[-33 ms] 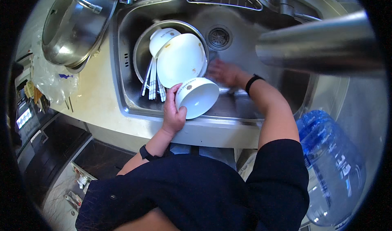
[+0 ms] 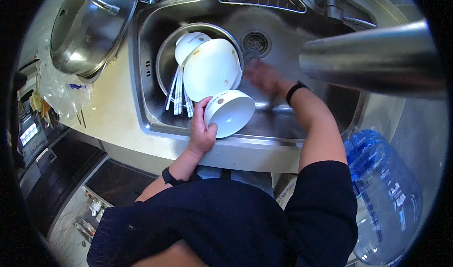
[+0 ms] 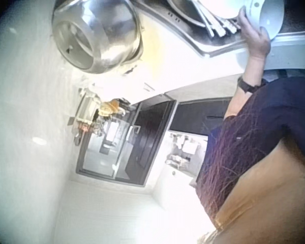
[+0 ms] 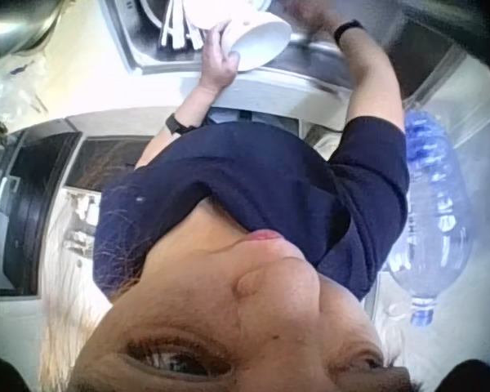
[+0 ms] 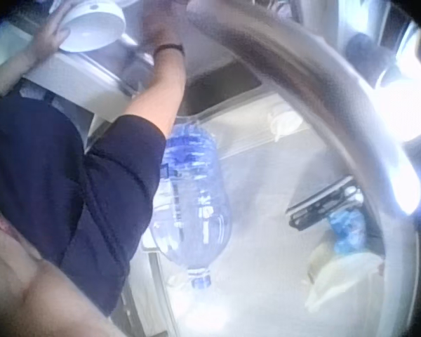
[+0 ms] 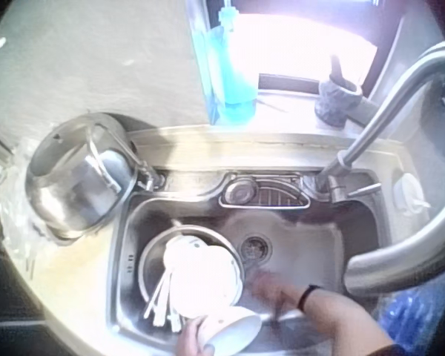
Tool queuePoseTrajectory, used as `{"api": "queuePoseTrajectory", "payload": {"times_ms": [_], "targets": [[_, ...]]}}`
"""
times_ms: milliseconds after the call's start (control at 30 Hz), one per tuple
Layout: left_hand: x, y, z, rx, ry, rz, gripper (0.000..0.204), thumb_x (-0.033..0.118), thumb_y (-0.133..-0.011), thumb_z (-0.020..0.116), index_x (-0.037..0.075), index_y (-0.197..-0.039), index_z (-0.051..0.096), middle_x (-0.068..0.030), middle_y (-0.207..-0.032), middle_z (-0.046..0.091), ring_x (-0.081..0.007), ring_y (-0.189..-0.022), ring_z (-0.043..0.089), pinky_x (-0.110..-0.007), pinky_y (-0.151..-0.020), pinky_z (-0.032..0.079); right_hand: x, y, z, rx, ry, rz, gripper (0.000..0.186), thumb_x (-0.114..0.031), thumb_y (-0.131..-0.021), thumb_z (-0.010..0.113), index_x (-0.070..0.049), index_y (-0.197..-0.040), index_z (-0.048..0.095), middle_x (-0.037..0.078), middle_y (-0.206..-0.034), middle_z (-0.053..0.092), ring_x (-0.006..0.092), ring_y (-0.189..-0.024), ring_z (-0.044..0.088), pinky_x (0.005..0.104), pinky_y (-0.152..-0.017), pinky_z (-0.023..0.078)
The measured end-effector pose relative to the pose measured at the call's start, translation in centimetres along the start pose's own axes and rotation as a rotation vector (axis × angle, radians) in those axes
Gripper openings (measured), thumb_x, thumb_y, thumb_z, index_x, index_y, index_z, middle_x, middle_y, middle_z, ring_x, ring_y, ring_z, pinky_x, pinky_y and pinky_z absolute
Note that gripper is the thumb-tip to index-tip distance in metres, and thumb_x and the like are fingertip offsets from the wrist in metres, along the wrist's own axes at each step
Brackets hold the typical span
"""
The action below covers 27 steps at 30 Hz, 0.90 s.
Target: The person washes a white bowl and a metal dish rack in a kitchen sink using a cloth and running water. They scrub the bowl inside and out, rinse it, then scrub and rinse the dish rack before placing it in the sink.
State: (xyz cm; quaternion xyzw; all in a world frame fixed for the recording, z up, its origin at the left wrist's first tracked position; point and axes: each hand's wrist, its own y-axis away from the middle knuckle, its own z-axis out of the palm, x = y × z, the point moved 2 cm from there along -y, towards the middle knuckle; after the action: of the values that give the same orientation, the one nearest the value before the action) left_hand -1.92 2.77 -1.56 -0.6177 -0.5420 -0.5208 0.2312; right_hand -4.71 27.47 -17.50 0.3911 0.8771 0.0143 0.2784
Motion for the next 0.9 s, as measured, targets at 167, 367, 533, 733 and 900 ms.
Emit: {"api": "queuePoseTrajectory", "payload": {"times_ms": [167, 367, 533, 733, 900], "targets": [[0.0, -0.3, 0.0, -0.033, -0.043, -0.002, 0.058, 0.007, -0.068, 0.047, -0.003, -0.125, 0.042, -0.0236, -0.12, 0.049, -0.0389, -0.114, 0.049, -0.042, -0.103, 0.037, 11.2, 0.6, -0.4, 0.146, 0.326, 0.305, 0.055, -0.029, -0.09, 0.05, -0.015, -0.142, 0.038, 0.01, -0.15, 0.029, 0.029, -0.14, 0.024, 0.0464, -0.114, 0.019], [0.0, -0.6, 0.0, -0.051, 0.021, -0.049, 0.057, 0.005, -0.069, 0.046, -0.003, -0.125, 0.042, -0.0233, -0.12, 0.05, -0.0376, -0.114, 0.049, -0.041, -0.103, 0.036, 17.7, 12.5, 0.1, 0.29, -0.118, 0.415, 0.063, -0.023, -0.086, 0.055, -0.015, -0.144, 0.033, 0.009, -0.151, 0.028, 0.0287, -0.139, 0.025, 0.0446, -0.115, 0.019], [0.0, -1.7, 0.3, -0.135, 0.172, -0.191, 0.055, 0.004, -0.072, 0.046, -0.003, -0.126, 0.041, -0.021, -0.121, 0.051, -0.0301, -0.115, 0.051, -0.037, -0.102, 0.037, 16.5, 19.6, 1.8, 0.09, -0.089, 0.989, 0.054, -0.019, -0.087, 0.052, -0.011, -0.138, 0.039, 0.014, -0.142, 0.036, 0.0318, -0.132, 0.033, 0.0447, -0.108, 0.028], [1.7, -5.1, 3.2, -0.281, 0.349, -0.506, 0.06, 0.003, -0.075, 0.049, -0.004, -0.132, 0.032, -0.0198, -0.123, 0.051, -0.028, -0.113, 0.051, -0.033, -0.1, 0.037, 10.9, 18.0, 3.6, 0.059, -0.211, 1.278, 0.042, -0.013, -0.088, 0.048, -0.006, -0.129, 0.047, 0.019, -0.128, 0.047, 0.0367, -0.121, 0.045, 0.0454, -0.097, 0.04], [3.1, -6.3, 7.2, -0.316, 0.532, -0.716, 0.056, 0.0, -0.077, 0.044, 0.004, -0.132, 0.034, -0.0172, -0.12, 0.05, -0.0301, -0.104, 0.058, -0.045, -0.073, 0.057, 8.7, 18.3, -5.4, 0.524, -0.101, 1.357, 0.043, -0.002, -0.082, 0.048, -0.004, -0.125, 0.052, 0.021, -0.114, 0.054, 0.0389, -0.11, 0.051, 0.0454, -0.092, 0.045]]}}
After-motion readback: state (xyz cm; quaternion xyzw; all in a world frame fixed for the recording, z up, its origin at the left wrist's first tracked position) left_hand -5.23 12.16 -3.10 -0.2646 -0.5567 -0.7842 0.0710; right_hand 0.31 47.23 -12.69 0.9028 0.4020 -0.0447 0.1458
